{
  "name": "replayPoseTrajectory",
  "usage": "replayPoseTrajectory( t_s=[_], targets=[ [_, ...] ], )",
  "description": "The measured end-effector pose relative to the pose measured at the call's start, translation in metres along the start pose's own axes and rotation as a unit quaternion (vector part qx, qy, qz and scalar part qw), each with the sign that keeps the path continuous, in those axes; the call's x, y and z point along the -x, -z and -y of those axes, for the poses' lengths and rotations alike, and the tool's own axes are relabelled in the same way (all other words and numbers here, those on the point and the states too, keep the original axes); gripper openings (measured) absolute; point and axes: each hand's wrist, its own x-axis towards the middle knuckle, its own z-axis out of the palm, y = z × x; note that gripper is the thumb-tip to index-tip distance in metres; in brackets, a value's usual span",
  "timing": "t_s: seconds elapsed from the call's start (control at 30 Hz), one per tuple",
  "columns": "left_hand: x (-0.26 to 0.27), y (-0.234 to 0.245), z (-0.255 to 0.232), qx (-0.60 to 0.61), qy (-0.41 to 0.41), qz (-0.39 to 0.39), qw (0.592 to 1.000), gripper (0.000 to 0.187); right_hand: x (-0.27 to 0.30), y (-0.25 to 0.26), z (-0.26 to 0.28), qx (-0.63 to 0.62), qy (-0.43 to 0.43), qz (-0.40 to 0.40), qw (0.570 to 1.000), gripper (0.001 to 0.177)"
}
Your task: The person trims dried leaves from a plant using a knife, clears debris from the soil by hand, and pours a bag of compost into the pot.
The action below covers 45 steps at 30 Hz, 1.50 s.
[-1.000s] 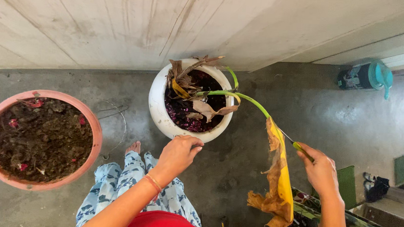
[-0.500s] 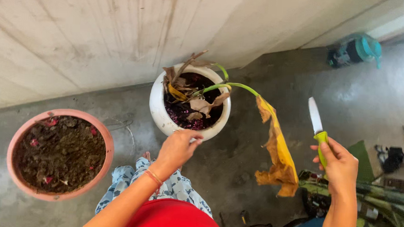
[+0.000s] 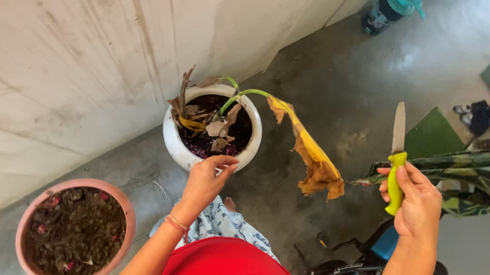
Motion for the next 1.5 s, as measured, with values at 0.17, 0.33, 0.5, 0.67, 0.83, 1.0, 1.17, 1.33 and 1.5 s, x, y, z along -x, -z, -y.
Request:
replayPoseTrajectory(
  t_s=[0.17,0.33,0.5,0.67,0.83,1.0,1.17,1.33,1.5],
  targets=[
    [0.001,-0.014,-0.006,0.001,0.005,0.021,1.0,0.022,0.015,0.019,-0.014,-0.025,-0.02,-0.039,0.999,0.026],
    [0.008,-0.032,-0.002,-0.038,0.049,0.032,0.998,0.021,0.01,0.048,-0.036,-0.04,-0.032,-0.059,0.997,0.027],
    [0.008,-0.06,0.004,-0.049,0.034,-0.018,0.998,0.021,-0.015,0.1,-0.055,-0.071,-0.027,-0.036,0.997,0.028],
    [0.0,-0.077,-0.006,-0.092,0.043,-0.149,0.984,0.022,-0.041,0.165,-0.074,-0.09,-0.016,-0.008,0.996,0.028],
    [-0.012,-0.061,-0.04,-0.165,0.062,-0.296,0.939,0.021,-0.06,0.2,-0.101,-0.091,-0.076,0.001,0.993,0.028],
    [-0.016,-0.04,-0.084,-0.123,-0.012,-0.34,0.932,0.017,-0.079,0.173,-0.11,-0.08,-0.138,0.063,0.985,0.031],
    [-0.03,-0.008,-0.121,-0.092,-0.004,-0.357,0.93,0.019,-0.101,0.102,-0.109,-0.049,-0.181,0.136,0.973,0.035],
    [-0.048,0.001,-0.111,-0.037,0.03,-0.37,0.928,0.02,-0.117,0.03,-0.107,0.059,-0.196,0.262,0.943,0.042],
    [-0.069,-0.016,-0.079,0.005,0.159,-0.323,0.933,0.028,-0.134,-0.008,-0.101,0.122,-0.191,0.324,0.919,0.043]
  ],
)
